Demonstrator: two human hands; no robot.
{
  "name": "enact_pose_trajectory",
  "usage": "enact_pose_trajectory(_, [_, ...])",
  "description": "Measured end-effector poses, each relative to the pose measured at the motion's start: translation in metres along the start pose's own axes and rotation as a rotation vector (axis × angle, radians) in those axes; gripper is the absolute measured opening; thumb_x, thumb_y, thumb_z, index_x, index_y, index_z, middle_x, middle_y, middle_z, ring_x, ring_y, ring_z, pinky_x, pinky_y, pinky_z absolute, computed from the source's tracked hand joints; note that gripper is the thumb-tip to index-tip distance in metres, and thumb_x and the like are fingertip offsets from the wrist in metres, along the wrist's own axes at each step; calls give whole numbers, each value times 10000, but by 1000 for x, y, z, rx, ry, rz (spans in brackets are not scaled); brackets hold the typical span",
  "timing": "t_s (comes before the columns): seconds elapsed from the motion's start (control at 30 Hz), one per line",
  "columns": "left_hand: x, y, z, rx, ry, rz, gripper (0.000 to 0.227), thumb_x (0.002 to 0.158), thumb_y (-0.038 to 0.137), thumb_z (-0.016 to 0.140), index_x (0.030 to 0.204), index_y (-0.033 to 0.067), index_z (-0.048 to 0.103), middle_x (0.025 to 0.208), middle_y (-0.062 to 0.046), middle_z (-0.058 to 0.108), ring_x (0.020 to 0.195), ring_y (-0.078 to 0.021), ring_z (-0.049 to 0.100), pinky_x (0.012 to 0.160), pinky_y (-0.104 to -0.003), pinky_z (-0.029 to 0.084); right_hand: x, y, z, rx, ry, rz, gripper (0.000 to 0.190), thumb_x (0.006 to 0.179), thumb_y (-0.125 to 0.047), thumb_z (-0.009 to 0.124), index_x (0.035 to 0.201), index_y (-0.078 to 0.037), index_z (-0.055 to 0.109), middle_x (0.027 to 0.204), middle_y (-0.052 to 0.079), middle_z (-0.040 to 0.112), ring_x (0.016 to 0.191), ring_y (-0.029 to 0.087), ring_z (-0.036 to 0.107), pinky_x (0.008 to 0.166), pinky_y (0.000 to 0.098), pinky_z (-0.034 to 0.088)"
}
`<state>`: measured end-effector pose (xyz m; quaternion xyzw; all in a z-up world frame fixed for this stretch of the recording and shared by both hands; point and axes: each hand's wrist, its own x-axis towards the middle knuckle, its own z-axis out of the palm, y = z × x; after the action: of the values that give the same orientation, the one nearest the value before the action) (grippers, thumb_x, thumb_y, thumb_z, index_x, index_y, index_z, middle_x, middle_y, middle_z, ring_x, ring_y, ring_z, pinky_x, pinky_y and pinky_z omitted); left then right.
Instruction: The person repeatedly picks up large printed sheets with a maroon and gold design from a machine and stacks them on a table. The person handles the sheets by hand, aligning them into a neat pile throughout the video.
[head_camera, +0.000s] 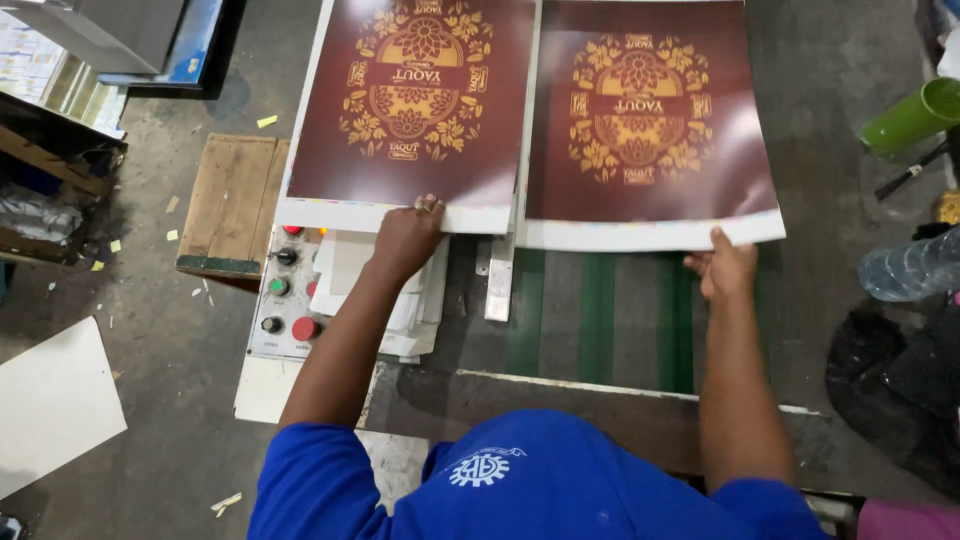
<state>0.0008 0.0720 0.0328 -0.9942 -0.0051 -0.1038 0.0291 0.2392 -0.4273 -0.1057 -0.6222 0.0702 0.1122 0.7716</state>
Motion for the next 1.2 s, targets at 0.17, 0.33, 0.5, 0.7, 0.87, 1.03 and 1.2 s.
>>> enact_pose_trajectory(0.17, [1, -5, -13, -20, 47, 94, 451, 788, 324, 748, 1074, -18, 681, 1104, -209, 735, 957, -334, 732, 687, -435, 583, 66, -28, 29, 14, -79, 60, 303, 1118, -243, 541, 1327, -24, 526, 1053, 135, 701, 823, 247, 723, 614, 363, 594])
enact_pose_trajectory(0.33, [1, -32, -20, -331, 131, 139, 254, 928, 239, 705, 1139, 98, 710, 1047, -154, 763, 836, -337, 723, 705, -475, 575, 10, -43, 56, 11, -55, 154, 427, 1096, -266, 532, 1450, -62, 408, 1088, 163, 723, 903, 270, 756, 656, 383, 602])
enact_pose_trajectory(0.5, [-4, 28, -47, -231, 529, 50, 324, 960, 78, 625, 1278, 20, 610, 844, -140, 698, 677, -289, 674, 599, -436, 526, -98, -11, 85, -101, -204, 205, 541, 1030, -209, 582, 1533, -43, 474, 1147, 198, 731, 893, 234, 743, 646, 331, 585])
enact_pose_trajectory(0.7, [-20, 184, -26, -312, 345, 356, 471, 923, 243, 691, 1228, -86, 546, 969, -217, 712, 727, -289, 715, 641, -418, 573, -193, 6, 121, 176, -640, 184, 312, 1065, -243, 553, 1255, 4, 526, 1131, 196, 736, 968, 263, 754, 726, 369, 637])
enact_pose_trajectory(0.87, [-8, 174, -39, -403, 252, 390, 478, 935, 351, 668, 1185, -47, 582, 989, -219, 720, 800, -340, 729, 731, -468, 589, -201, 14, 81, 259, -333, 119, 223, 1059, -172, 596, 1186, 11, 575, 1035, 142, 694, 843, 217, 706, 644, 369, 613])
enact_pose_trajectory(1.03, [16, 74, 11, -235, 117, 106, 478, 1038, 357, 660, 1307, -15, 527, 1135, -208, 694, 954, -362, 711, 931, -527, 563, -210, 9, -5, 192, 0, 1, 302, 1043, -90, 645, 1307, -36, 509, 988, 90, 656, 746, 143, 629, 553, 307, 552])
enact_pose_trajectory(1.2, [-2, 29, -5, -61, 132, 6, 969, 718, 554, 692, 1412, -69, 428, 1462, -325, 507, 1359, -485, 471, 1034, -633, 405, -221, -4, -67, 6, 186, 51, 294, 1030, -94, 618, 1301, -42, 514, 995, 76, 667, 731, 152, 644, 520, 302, 547])
